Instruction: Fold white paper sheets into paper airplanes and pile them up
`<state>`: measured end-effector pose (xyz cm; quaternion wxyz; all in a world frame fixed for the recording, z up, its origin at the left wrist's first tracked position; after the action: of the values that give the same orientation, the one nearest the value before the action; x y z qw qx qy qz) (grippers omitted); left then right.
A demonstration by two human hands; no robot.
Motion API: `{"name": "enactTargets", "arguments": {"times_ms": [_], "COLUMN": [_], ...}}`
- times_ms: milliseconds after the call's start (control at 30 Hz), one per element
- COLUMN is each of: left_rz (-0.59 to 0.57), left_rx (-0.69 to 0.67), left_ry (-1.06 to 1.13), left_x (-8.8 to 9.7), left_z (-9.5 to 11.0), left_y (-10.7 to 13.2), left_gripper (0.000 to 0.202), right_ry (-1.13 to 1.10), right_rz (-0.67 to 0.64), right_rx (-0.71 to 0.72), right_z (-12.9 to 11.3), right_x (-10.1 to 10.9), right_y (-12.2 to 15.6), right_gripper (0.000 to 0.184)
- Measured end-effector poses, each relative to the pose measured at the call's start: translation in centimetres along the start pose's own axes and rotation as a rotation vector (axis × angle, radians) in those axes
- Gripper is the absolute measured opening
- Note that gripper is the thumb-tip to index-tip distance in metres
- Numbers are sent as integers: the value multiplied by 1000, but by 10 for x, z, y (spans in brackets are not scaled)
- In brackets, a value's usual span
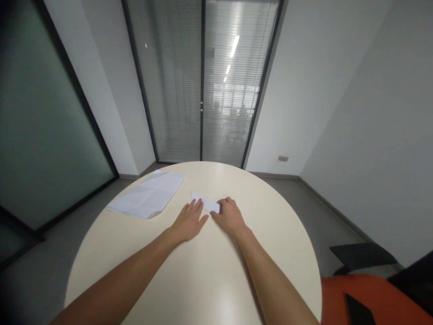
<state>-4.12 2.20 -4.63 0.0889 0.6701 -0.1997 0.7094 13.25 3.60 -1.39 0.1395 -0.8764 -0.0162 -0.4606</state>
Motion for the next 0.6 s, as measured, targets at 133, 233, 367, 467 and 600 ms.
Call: {"name": "enactTargets", "arguments": {"times_ms": [133, 233, 367, 467, 600], "left_rz": [21, 62, 193, 270, 238], "left_rx": [37, 77, 119, 117, 35], "left_ry": [7, 38, 112, 144, 160], "left_x": [-2, -2, 6, 12, 11], "left_z": [-2, -4, -10, -15, -17], "left_y": [-1, -2, -4, -5, -7], "left_gripper": [71, 70, 72, 78, 80], "right_ry": [-69, -90, -60, -12, 44], "right_rz": [0, 1, 58, 39, -44], "right_rx": [-8, -4, 61, 81, 183], "right_z": [-1, -3, -7, -8, -9], "right_x": [-2, 0, 9, 12, 9], "right_y": [0, 1, 1, 2, 4], "right_gripper": [40, 34, 24, 25, 34]}}
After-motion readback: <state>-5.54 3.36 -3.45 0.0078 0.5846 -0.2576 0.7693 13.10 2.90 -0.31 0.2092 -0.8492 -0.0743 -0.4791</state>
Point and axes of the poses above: each hand's wrist, its own y-axis away from the middle knuckle, its own x-axis out of the back of the hand, z = x × y, the point moved 3 cm from there along -y, towards the middle knuckle, and after that the axes turned 9 degrees about -y, right-handed, at the moved point
